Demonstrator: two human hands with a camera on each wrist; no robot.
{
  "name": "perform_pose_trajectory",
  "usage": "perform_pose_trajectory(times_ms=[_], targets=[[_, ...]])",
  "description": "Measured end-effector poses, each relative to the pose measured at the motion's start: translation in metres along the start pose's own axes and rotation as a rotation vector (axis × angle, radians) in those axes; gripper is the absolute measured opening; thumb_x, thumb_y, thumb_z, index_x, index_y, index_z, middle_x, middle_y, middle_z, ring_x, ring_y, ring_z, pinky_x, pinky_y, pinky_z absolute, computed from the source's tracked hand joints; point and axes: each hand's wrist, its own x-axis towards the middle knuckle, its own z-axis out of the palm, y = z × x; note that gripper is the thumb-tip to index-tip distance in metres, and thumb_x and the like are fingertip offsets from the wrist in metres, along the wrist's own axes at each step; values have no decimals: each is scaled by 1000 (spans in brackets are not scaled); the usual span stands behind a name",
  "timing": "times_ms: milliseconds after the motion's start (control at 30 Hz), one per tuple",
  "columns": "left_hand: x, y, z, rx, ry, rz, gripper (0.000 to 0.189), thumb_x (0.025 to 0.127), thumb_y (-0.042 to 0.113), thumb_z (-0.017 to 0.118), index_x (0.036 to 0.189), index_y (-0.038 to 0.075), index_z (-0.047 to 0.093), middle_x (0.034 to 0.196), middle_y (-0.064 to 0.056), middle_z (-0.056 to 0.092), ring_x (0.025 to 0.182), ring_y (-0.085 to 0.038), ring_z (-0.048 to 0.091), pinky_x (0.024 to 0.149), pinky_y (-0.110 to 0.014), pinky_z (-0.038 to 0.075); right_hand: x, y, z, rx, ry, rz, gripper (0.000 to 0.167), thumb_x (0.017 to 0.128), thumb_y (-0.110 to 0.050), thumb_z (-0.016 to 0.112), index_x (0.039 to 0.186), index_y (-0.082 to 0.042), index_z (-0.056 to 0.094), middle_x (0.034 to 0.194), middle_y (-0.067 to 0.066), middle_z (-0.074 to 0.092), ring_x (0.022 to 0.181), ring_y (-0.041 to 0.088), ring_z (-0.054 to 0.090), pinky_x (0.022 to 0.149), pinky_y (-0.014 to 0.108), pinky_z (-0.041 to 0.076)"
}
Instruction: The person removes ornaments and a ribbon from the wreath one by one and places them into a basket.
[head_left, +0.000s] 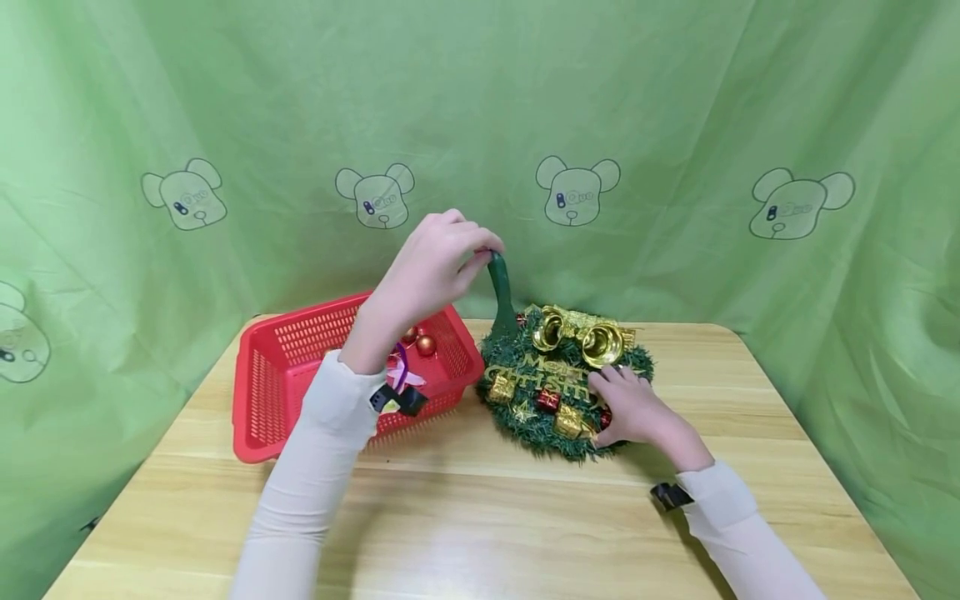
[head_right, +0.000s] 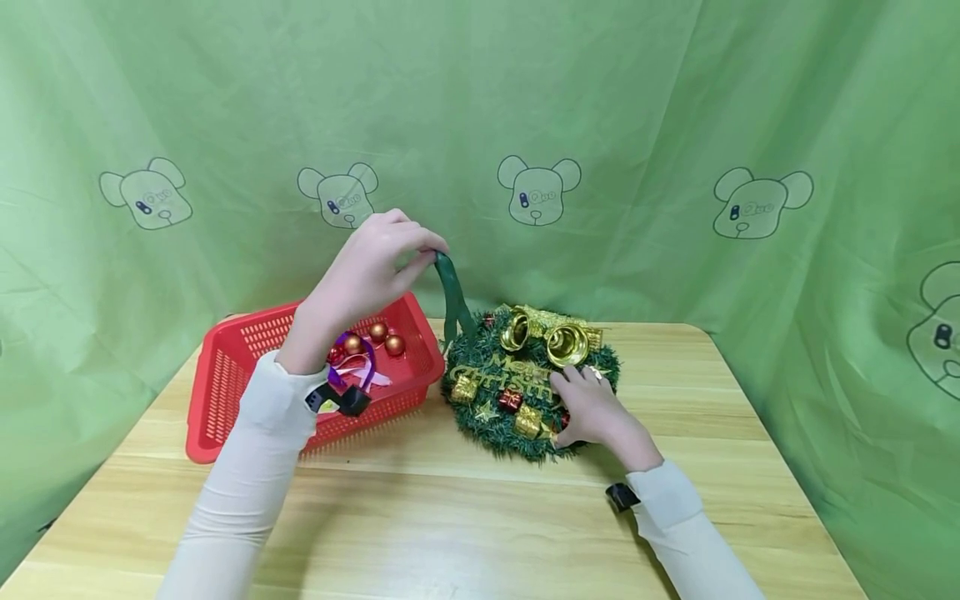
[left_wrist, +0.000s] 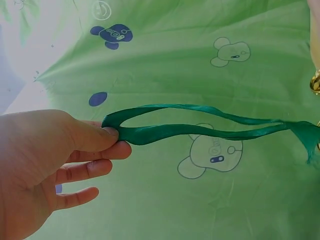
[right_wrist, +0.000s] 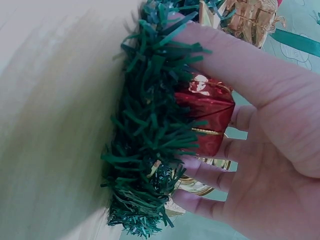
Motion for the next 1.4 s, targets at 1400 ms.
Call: perform_pose_trajectory(times_ms=[1400], targets=[[-24,-46,-97,84,-54,-341,19,97,7,65,112,8,77,103,-9,78,90,-26,56,87,-41,40,4,5,2,4,3,-7,71,58,-36,98,108,-10,54,112,11,53,106,39,52,86,62,46]])
